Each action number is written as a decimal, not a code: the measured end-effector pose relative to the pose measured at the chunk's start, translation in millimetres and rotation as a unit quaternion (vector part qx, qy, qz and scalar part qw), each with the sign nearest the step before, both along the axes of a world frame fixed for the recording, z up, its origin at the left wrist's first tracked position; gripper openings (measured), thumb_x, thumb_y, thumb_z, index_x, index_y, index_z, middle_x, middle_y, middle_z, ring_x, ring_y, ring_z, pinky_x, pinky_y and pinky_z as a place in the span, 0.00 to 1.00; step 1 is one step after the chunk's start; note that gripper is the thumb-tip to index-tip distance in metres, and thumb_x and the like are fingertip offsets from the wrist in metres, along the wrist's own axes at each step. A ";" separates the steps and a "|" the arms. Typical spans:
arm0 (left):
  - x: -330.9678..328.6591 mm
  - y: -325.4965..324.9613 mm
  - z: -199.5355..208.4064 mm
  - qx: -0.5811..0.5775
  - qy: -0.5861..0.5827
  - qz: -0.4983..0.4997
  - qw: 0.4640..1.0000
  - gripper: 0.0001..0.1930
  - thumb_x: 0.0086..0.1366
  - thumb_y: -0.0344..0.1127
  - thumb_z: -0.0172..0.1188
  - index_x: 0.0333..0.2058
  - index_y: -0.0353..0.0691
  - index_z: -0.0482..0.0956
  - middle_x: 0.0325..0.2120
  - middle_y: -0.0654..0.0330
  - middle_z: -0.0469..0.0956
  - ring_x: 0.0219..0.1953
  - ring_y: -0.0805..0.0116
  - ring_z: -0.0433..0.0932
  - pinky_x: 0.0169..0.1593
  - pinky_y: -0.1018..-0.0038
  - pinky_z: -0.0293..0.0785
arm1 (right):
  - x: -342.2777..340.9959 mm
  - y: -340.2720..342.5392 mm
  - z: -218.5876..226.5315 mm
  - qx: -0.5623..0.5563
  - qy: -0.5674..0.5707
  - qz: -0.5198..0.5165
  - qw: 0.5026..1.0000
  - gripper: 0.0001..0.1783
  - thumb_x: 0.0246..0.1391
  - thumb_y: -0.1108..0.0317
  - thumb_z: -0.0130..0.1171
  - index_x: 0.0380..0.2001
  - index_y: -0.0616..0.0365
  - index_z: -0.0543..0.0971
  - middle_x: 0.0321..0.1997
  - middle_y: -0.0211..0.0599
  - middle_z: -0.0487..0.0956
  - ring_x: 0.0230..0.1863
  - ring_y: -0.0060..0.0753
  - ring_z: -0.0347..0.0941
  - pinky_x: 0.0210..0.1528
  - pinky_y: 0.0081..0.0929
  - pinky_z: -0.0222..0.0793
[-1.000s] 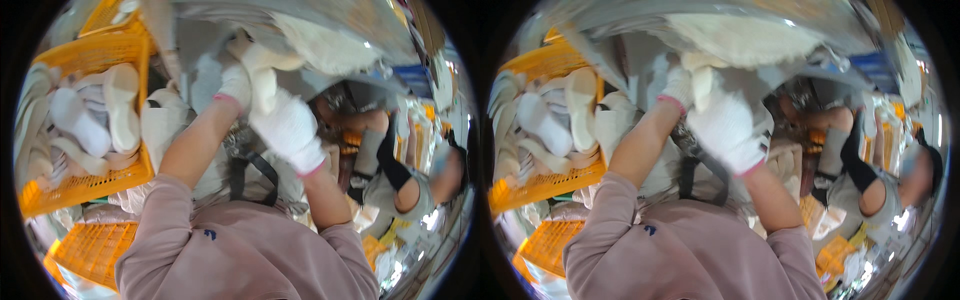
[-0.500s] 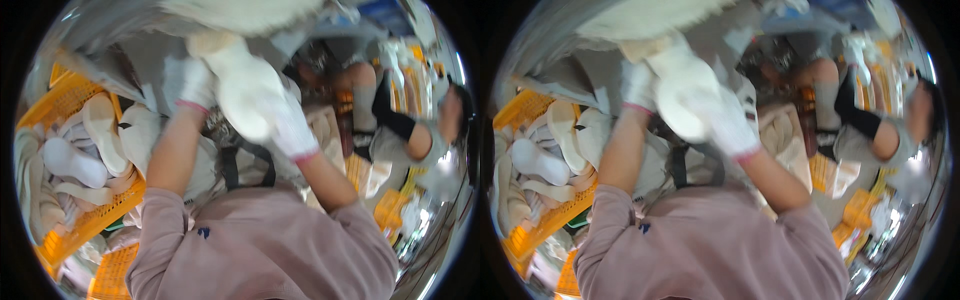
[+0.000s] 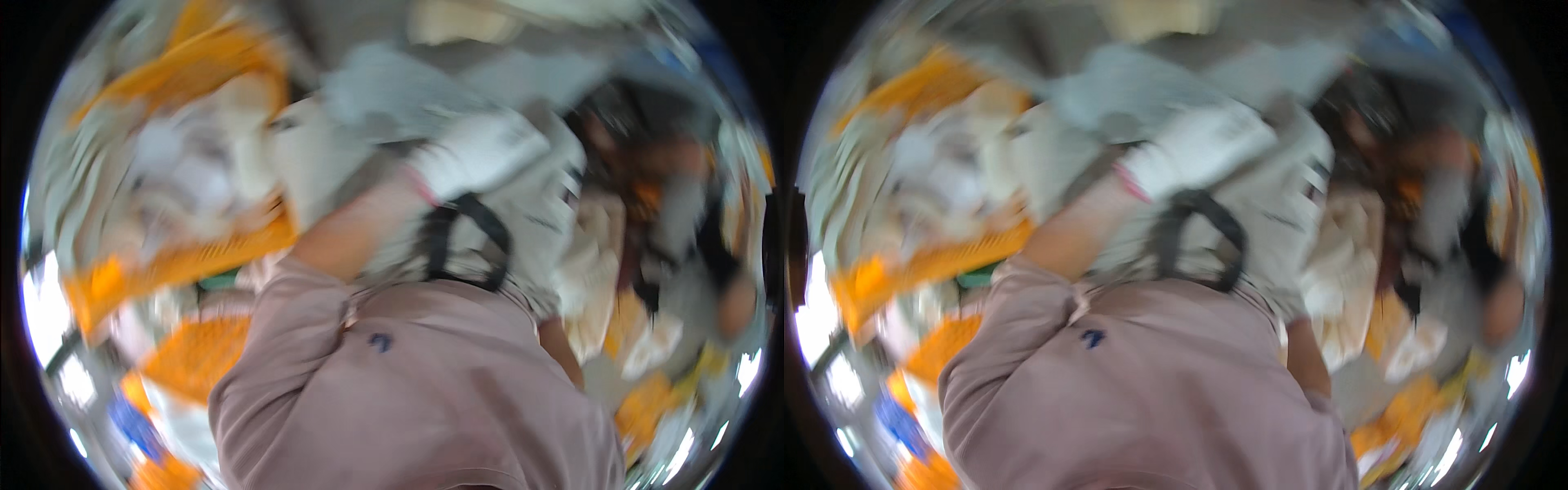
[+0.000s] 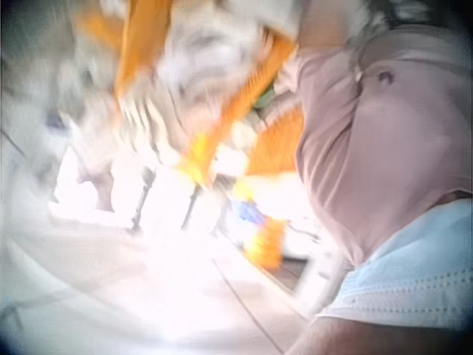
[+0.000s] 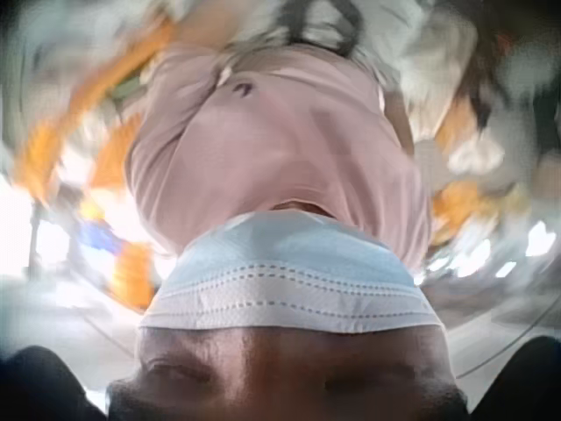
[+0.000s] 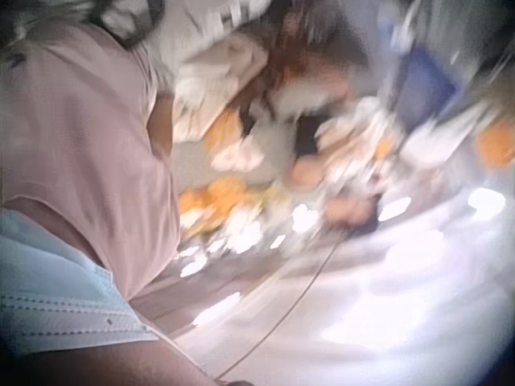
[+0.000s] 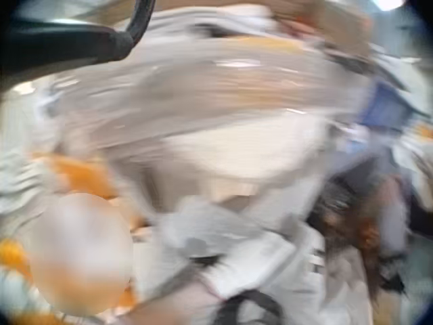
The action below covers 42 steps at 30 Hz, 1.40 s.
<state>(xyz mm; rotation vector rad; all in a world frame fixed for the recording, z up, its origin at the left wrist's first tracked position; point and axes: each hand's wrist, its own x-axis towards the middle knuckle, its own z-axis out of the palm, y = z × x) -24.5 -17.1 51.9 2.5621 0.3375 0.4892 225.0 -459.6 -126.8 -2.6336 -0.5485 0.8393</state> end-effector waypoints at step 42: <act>146.2 87.4 -72.4 -0.740 -0.409 0.115 0.522 0.20 0.81 0.41 0.55 0.64 0.39 0.77 0.58 0.58 0.82 0.58 0.60 0.82 0.66 0.60 0.77 | -65.8 353.2 260.1 0.390 -0.176 0.210 0.879 0.32 0.71 0.62 0.55 0.74 0.63 0.66 0.67 0.68 0.75 0.59 0.72 0.78 0.57 0.53 0.78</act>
